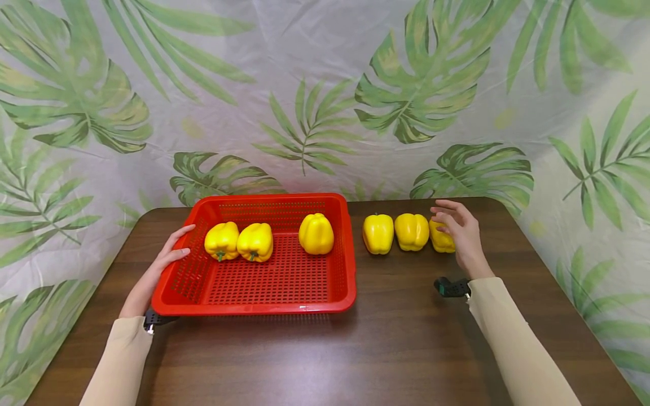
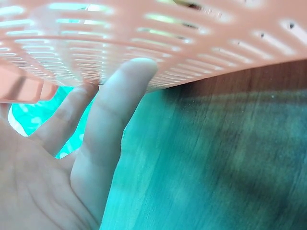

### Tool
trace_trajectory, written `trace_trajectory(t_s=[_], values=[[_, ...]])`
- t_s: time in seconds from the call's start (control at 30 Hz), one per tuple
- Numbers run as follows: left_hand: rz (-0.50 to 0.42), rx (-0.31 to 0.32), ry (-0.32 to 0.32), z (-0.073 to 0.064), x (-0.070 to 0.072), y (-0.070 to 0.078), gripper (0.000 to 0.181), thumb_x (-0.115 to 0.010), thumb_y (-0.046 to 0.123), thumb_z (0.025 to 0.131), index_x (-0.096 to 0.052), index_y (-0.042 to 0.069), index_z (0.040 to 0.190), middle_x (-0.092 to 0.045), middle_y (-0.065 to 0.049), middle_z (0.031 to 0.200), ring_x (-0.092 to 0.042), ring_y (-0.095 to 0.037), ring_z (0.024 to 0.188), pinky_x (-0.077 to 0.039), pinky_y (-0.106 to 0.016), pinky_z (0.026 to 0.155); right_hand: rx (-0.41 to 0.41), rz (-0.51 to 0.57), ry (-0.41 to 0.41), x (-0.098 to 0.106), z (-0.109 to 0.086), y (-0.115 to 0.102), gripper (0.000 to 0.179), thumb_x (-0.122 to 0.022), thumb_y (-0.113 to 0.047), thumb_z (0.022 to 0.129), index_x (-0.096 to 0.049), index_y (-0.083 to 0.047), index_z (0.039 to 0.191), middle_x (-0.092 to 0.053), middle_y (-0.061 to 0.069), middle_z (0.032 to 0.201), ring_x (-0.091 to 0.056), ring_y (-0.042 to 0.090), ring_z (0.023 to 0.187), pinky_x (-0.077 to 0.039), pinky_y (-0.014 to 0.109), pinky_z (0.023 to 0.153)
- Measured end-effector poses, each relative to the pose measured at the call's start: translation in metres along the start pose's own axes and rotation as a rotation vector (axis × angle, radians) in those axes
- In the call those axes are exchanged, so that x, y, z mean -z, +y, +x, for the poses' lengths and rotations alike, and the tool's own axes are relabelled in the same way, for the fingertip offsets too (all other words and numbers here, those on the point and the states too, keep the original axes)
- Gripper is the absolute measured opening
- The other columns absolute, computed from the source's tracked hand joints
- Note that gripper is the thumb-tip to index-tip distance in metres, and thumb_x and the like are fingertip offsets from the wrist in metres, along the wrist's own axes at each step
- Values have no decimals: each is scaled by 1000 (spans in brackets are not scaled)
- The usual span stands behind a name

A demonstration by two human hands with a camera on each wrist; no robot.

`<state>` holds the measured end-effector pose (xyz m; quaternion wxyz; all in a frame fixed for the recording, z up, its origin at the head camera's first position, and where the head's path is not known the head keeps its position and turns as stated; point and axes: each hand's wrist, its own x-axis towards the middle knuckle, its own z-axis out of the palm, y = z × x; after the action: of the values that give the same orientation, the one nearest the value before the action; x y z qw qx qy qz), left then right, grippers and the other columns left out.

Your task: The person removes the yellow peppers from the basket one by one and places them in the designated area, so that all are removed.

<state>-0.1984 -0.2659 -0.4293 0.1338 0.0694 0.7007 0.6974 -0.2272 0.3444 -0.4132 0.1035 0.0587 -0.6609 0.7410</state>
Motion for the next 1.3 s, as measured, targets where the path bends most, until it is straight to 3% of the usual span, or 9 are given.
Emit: trace_trajectory(t_s=[0.3,0.87,1.17,1.3], values=[[13,-3,-2,0,0,0,55,-41,25,101,-19,31,151,-16,-11,151,-38,-32,123,-49,-38,89,-15,-24,-117,-34,3,-1,30,-52,-6,98,-54,-4,127,-65,3,111,-63,16,95,-50,22,81],[6,-9,-7,-1,0,1,55,-40,25,101,-18,30,151,-17,-11,151,-39,-32,123,-49,-39,89,-27,-151,-302,-101,6,-14,38,-53,-16,99,-48,4,131,-62,10,114,-60,31,101,-51,29,84],[5,-12,-7,0,1,-1,54,-39,24,101,-19,30,151,-19,-12,150,-41,-31,122,-49,-39,88,-31,-160,-375,-130,10,-22,39,-53,-17,99,-48,4,131,-59,18,119,-62,25,98,-51,37,87],[6,-9,-7,0,1,-1,55,-39,24,101,-19,30,151,-18,-11,150,-39,-31,123,-49,-39,89,-19,-146,-409,-142,12,-28,37,-54,-18,99,-50,1,131,-59,18,119,-60,29,100,-50,40,89]])
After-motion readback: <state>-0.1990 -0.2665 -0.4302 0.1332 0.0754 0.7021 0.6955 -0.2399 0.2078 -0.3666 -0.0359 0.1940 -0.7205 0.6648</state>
